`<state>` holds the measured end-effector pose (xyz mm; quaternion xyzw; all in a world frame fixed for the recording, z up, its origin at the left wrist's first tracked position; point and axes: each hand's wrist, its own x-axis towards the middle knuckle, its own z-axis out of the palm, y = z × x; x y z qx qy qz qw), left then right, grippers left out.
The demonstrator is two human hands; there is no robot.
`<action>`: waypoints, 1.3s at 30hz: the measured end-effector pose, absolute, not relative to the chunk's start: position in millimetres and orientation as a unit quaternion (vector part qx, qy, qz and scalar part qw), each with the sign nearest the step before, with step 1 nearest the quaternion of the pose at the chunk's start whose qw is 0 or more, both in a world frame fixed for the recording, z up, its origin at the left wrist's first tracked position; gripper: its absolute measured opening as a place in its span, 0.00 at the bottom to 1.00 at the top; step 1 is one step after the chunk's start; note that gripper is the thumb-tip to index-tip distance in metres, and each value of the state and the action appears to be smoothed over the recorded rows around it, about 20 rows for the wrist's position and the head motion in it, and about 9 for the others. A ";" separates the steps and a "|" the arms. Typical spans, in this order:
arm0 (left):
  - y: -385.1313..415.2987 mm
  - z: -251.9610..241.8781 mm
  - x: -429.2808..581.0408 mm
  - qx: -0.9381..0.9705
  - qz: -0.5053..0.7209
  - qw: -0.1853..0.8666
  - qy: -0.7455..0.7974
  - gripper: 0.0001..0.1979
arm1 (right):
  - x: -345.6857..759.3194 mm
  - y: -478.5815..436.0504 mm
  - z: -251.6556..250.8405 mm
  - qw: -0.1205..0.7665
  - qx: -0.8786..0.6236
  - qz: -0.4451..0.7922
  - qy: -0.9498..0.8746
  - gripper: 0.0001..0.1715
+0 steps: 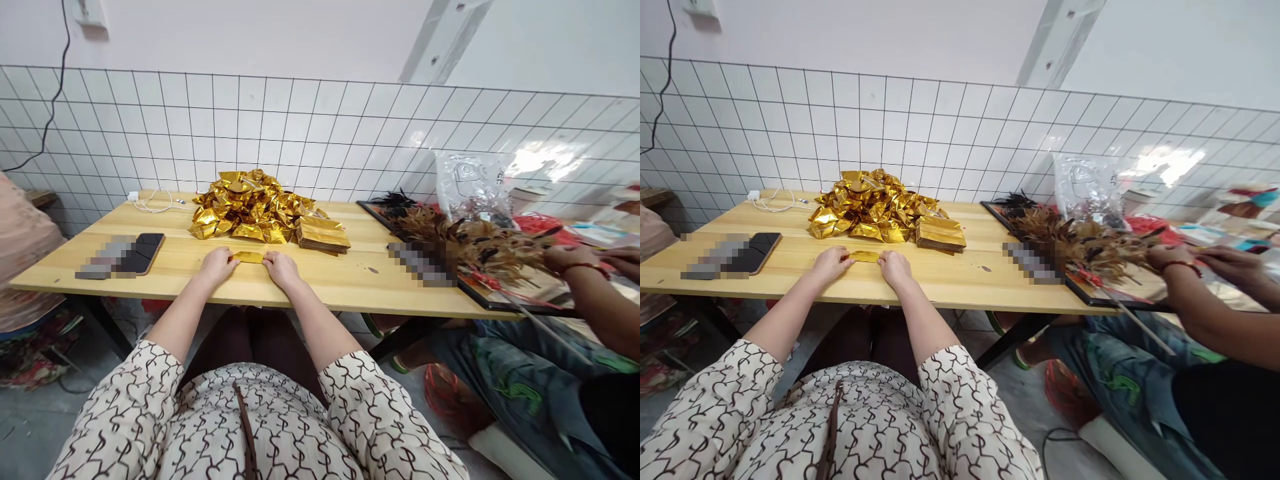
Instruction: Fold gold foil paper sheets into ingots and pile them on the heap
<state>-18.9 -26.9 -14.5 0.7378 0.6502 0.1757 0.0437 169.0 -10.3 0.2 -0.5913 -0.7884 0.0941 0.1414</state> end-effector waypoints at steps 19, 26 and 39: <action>-33.8 -9.1 -13.4 0.736 0.174 0.039 0.653 0.12 | 167.4 -16.0 1.9 0.140 -0.577 0.064 -0.802 0.14; -32.5 -6.1 -8.2 0.708 0.162 0.038 0.687 0.16 | 165.7 -14.2 2.4 0.144 -0.601 0.064 -0.784 0.18; -14.7 11.3 7.4 0.617 0.253 0.040 0.744 0.16 | 154.1 10.2 4.1 0.252 -0.637 0.121 -0.718 0.20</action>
